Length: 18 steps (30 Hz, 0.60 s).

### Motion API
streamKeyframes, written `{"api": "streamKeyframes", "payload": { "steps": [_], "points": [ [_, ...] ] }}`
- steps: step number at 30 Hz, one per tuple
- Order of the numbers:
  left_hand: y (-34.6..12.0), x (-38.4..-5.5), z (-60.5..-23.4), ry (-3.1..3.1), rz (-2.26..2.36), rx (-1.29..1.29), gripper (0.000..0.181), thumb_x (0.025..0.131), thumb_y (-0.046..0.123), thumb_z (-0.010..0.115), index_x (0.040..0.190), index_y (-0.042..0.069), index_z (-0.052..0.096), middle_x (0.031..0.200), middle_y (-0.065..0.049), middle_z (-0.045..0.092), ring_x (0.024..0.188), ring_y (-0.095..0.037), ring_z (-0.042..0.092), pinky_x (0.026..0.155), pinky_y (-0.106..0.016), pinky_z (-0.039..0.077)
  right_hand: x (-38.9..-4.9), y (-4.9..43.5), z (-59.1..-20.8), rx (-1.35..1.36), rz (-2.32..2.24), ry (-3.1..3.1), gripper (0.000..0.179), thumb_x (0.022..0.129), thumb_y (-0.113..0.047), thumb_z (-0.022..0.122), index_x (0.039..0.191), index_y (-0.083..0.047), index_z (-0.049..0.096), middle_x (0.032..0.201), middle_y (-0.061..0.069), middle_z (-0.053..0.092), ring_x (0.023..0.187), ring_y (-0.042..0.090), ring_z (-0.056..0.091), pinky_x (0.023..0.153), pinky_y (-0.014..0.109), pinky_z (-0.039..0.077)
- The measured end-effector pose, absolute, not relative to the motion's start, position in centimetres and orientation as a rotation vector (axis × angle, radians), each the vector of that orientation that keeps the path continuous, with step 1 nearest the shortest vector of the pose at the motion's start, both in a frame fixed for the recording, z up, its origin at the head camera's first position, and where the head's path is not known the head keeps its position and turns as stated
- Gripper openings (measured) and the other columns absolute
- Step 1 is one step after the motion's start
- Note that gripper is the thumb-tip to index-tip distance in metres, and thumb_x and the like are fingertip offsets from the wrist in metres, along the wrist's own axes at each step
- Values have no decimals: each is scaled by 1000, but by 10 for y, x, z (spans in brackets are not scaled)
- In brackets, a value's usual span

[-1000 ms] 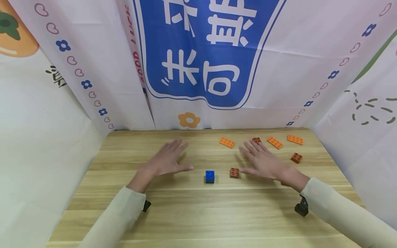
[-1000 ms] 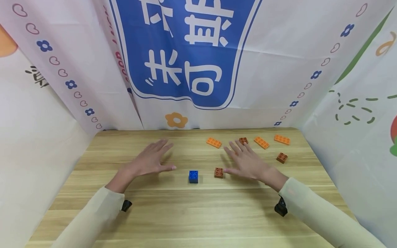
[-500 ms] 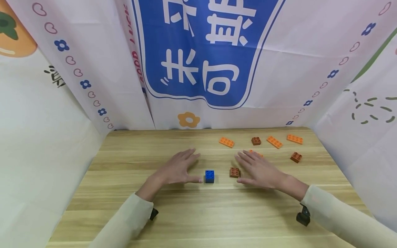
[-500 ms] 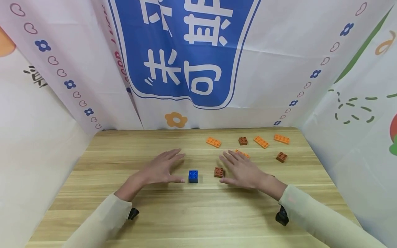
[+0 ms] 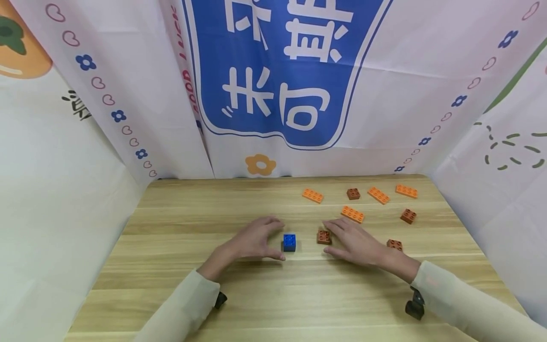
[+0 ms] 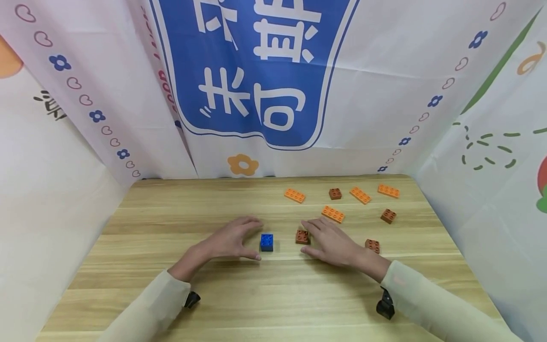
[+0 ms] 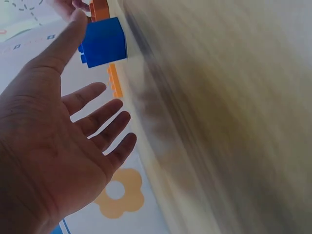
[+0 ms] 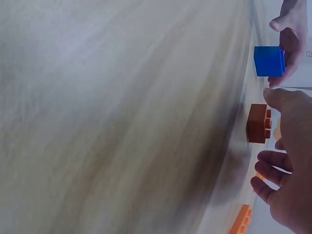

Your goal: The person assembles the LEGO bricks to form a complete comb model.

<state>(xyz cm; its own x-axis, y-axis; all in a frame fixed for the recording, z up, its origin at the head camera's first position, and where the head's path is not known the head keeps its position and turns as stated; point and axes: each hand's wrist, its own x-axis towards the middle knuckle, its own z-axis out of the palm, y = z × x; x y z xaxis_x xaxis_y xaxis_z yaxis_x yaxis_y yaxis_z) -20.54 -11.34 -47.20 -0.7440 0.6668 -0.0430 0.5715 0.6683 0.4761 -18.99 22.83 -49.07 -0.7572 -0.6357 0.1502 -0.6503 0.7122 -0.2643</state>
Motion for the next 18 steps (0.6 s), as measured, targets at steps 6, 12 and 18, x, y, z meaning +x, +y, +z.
{"api": "streamKeyframes", "payload": {
  "steps": [6, 12, 18],
  "points": [
    [-104, -205, -475, 2645, 703, 1028, 79, 80, 42, 94, 143, 5, 64, 145, -15, 62, 136, -34, 57, 115, -49, 47, -190, 224, -495, 1002, 610, -2873, 72, 96, -41, 79, 150, 1, 54, 146, 19, 61, 135, 37, 57, 112, 56, 47],
    [-100, -204, -476, 2652, 765, 1011, 70, 81, 33, 96, 138, 4, 67, 134, -11, 68, 126, -28, 63, 111, -45, 50, -189, 221, -497, 962, 720, -2856, 63, 95, -31, 82, 145, 1, 60, 140, 17, 65, 130, 35, 61, 109, 54, 50],
    [-96, -206, -476, 2673, 791, 1008, 59, 82, 26, 95, 130, 2, 71, 125, -9, 73, 115, -24, 68, 104, -43, 55, -190, 220, -500, 945, 770, -2824, 53, 94, -23, 84, 138, 1, 66, 130, 14, 70, 122, 32, 66, 105, 50, 54]
  ]
}}
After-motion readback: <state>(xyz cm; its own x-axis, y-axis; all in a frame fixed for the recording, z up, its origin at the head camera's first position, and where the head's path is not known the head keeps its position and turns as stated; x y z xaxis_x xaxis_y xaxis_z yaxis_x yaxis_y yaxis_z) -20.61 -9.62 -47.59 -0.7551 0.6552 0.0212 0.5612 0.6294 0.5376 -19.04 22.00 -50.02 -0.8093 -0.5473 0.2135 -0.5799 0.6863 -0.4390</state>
